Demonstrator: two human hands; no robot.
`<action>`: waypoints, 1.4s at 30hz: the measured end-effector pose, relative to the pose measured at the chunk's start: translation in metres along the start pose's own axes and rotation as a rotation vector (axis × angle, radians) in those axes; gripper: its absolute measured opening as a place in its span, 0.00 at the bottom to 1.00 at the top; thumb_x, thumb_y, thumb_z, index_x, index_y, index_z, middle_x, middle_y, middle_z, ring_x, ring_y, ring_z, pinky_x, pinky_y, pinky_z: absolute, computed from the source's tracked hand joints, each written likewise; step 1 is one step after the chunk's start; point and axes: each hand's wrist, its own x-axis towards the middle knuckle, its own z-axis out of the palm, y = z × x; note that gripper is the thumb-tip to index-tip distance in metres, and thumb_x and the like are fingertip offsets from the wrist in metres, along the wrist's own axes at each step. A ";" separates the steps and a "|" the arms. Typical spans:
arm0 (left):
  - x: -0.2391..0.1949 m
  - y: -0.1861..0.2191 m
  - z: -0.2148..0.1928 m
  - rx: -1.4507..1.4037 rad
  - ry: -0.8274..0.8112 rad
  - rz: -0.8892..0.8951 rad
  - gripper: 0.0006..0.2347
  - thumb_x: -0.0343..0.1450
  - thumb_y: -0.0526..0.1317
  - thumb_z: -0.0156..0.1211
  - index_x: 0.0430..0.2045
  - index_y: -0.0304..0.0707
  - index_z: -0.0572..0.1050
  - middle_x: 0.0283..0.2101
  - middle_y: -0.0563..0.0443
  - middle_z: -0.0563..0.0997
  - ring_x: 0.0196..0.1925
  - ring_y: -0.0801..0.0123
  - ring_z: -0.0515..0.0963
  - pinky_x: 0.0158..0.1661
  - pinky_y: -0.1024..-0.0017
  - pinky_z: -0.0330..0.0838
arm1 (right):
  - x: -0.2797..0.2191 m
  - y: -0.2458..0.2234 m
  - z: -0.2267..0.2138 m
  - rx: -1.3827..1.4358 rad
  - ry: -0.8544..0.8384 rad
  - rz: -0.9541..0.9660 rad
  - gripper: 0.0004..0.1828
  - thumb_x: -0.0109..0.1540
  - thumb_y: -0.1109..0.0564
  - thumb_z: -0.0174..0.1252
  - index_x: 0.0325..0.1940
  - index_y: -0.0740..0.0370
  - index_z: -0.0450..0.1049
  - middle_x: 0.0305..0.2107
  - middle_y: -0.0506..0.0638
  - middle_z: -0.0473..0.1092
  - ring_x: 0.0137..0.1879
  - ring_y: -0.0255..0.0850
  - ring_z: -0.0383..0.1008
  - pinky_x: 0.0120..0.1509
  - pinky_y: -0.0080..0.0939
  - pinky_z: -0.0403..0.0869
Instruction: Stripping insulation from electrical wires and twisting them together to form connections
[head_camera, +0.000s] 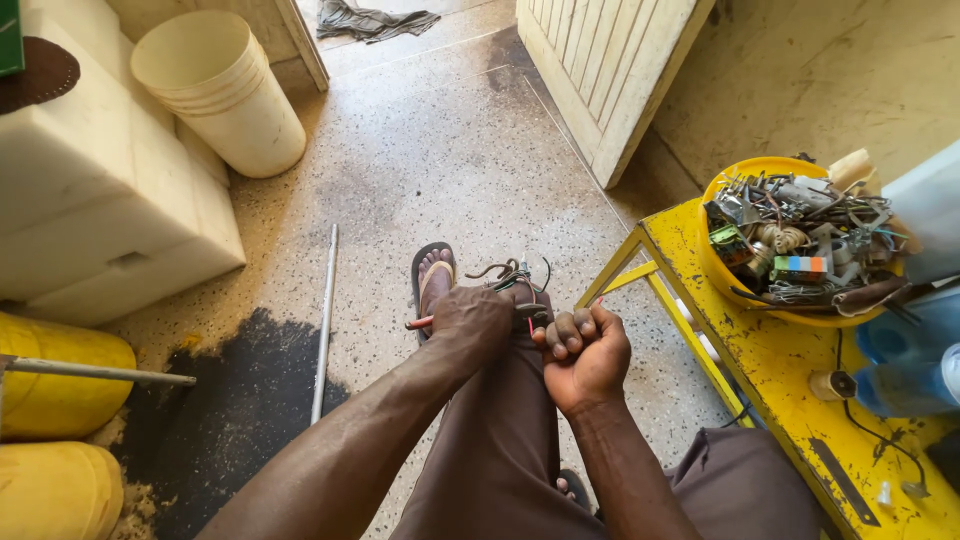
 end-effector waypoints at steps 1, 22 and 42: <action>0.003 -0.001 0.011 0.048 0.075 0.027 0.17 0.85 0.33 0.36 0.62 0.63 0.67 0.29 0.51 0.79 0.29 0.61 0.81 0.27 0.66 0.76 | 0.000 0.001 -0.001 -0.003 0.006 0.002 0.20 0.64 0.49 0.48 0.18 0.47 0.55 0.11 0.43 0.48 0.18 0.38 0.50 0.39 0.47 0.68; 0.067 -0.020 0.095 -0.177 0.368 -0.250 0.14 0.74 0.35 0.49 0.28 0.43 0.87 0.30 0.45 0.88 0.33 0.54 0.88 0.33 0.60 0.79 | 0.016 0.036 0.014 -0.116 -0.024 -0.061 0.23 0.65 0.49 0.45 0.15 0.47 0.51 0.09 0.44 0.43 0.15 0.40 0.43 0.38 0.46 0.68; 0.022 -0.006 0.074 -0.003 0.517 0.130 0.10 0.76 0.37 0.51 0.31 0.40 0.82 0.30 0.40 0.86 0.31 0.50 0.86 0.30 0.54 0.79 | -0.048 0.009 -0.005 -0.924 -0.177 -0.321 0.23 0.66 0.53 0.46 0.17 0.50 0.49 0.13 0.43 0.45 0.21 0.36 0.45 0.31 0.47 0.58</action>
